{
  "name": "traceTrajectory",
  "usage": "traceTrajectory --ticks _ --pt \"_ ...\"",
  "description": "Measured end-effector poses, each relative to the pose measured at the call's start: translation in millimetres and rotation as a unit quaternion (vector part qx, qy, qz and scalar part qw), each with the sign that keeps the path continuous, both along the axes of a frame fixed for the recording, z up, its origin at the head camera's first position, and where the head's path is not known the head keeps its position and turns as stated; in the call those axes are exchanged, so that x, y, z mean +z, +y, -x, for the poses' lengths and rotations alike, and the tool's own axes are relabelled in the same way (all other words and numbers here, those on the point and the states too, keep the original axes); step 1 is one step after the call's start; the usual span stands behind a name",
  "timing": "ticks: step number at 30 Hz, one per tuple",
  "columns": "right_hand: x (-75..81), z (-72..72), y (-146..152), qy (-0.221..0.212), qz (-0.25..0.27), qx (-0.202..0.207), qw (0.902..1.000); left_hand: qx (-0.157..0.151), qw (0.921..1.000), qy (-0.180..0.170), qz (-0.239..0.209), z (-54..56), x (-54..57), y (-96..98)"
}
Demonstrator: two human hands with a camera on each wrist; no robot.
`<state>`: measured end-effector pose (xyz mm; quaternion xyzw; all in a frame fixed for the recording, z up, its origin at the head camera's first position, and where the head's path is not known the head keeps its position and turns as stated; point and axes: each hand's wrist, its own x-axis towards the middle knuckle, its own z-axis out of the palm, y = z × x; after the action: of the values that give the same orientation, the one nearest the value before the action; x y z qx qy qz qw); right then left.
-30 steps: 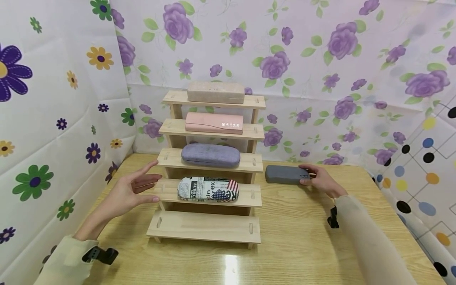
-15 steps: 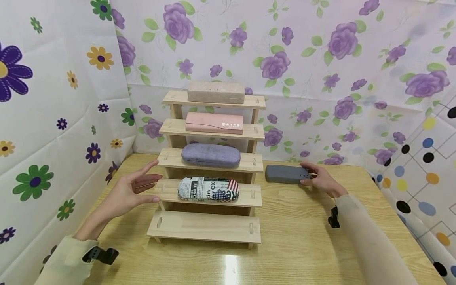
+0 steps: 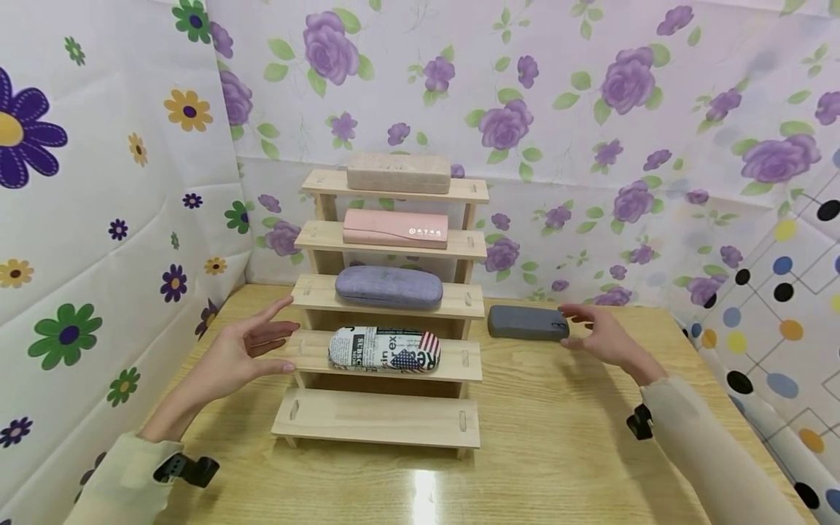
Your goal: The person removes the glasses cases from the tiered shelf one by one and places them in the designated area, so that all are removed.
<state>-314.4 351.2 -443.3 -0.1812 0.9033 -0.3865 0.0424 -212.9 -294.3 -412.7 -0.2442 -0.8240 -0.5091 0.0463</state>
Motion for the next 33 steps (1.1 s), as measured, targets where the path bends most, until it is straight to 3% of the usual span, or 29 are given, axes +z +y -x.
traceTrajectory --ticks 5,12,27,33 --pt "2.9 -23.3 -22 0.052 -0.007 0.018 0.9985 0.006 0.9999 -0.004 0.007 -1.4 -1.5 -0.9" --pt "7.6 -56.3 -50 0.089 0.015 0.022 0.9956 0.010 0.9999 -0.004 0.010 -2.2 -1.4 -1.6" --pt "42.9 -102.8 -98 0.088 0.041 0.039 0.9946 0.006 0.9999 0.003 0.011 -0.2 -2.0 -0.6" --pt "56.6 -119.0 -118 0.109 0.047 0.046 0.9919 0.003 0.9999 0.005 0.009 -0.1 -2.3 -0.9"
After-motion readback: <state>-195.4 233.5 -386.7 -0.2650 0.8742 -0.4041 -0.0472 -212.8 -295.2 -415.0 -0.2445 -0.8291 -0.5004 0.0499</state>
